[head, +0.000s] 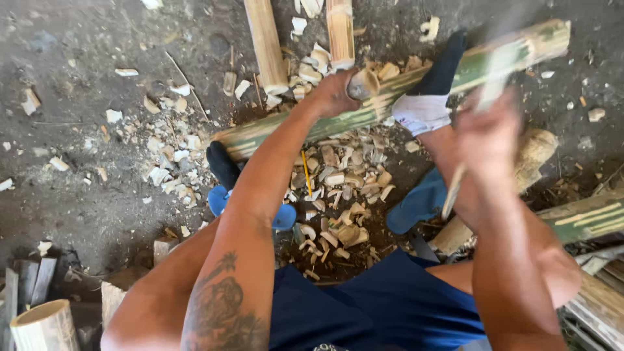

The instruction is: The person sits on the floor and uses a hammer and chisel to carve and shape bamboo pieces. They measure and mark bamboo with a tape measure and pencil, then use a hammer and chisel to create holes and smooth surfaces.

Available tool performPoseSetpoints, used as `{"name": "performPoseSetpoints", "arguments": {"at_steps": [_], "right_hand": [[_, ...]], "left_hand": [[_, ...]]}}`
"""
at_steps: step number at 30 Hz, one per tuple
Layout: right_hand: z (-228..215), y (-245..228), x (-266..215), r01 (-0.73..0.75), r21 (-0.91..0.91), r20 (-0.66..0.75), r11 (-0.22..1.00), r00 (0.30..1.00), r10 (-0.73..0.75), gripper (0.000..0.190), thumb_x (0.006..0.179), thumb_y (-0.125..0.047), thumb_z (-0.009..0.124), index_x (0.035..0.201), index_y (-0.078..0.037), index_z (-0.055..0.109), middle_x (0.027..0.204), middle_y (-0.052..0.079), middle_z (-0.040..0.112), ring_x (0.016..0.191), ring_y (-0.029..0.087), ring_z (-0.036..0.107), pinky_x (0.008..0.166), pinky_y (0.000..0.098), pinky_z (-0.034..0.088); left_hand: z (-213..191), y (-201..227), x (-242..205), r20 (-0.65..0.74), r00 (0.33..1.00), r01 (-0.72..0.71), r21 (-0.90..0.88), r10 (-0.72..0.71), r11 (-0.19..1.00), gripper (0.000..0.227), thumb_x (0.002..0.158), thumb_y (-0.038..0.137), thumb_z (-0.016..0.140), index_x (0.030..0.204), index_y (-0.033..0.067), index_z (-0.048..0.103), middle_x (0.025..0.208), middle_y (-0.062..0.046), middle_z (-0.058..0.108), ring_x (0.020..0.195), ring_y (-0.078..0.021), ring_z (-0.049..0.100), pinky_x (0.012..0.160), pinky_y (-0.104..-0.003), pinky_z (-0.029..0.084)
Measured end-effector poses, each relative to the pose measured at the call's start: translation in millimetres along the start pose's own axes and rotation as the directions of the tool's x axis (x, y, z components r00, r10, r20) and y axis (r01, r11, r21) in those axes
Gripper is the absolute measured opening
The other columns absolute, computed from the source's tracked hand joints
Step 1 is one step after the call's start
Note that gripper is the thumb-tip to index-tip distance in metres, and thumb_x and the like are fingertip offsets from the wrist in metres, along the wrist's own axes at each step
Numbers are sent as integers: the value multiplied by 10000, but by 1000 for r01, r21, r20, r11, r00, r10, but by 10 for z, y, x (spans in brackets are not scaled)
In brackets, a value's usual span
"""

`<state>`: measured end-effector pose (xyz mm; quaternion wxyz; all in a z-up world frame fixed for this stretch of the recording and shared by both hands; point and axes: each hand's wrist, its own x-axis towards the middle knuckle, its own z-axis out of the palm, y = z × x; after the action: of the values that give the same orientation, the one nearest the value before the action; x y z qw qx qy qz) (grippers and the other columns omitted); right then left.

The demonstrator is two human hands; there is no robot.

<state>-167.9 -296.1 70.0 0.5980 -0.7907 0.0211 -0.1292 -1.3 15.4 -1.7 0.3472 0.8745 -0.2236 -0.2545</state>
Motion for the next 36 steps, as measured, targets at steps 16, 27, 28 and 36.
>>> {"name": "performPoseSetpoints", "arguments": {"at_steps": [16,27,28,36], "right_hand": [[788,26,-77,62,-555,105,830,994,-4,273,931,-25,649,1188,-15,557,955,230,702,849,339,707,724,410,576],[1627,139,-385,-293,-464,122,836,913,388,253,948,-56,563,1170,44,492,913,273,650,851,413,655,786,479,516],[1655,219,-446,-311,-494,133,812,896,424,280,930,-82,574,1161,55,493,912,309,675,887,459,687,831,516,530],[1573,661,-592,-364,-422,116,830,887,448,163,943,-118,564,1086,-41,578,935,249,706,879,398,716,783,485,563]], "left_hand": [[-31,48,-44,-77,991,-114,-49,110,992,738,732,207,889,1371,39,561,1243,-206,671,1118,-329,664,993,-390,521],[61,-116,-37,-46,996,-83,-50,80,995,684,704,183,882,1313,60,597,1184,-180,709,1088,-314,688,982,-391,539],[99,-132,-30,-39,998,-50,-59,48,997,700,697,188,886,1320,67,592,1178,-175,709,1084,-313,687,986,-395,529],[-382,-365,-702,-343,932,-22,-383,-120,924,660,745,229,889,1300,60,572,1194,-109,716,1116,-229,710,1001,-385,558]]}}
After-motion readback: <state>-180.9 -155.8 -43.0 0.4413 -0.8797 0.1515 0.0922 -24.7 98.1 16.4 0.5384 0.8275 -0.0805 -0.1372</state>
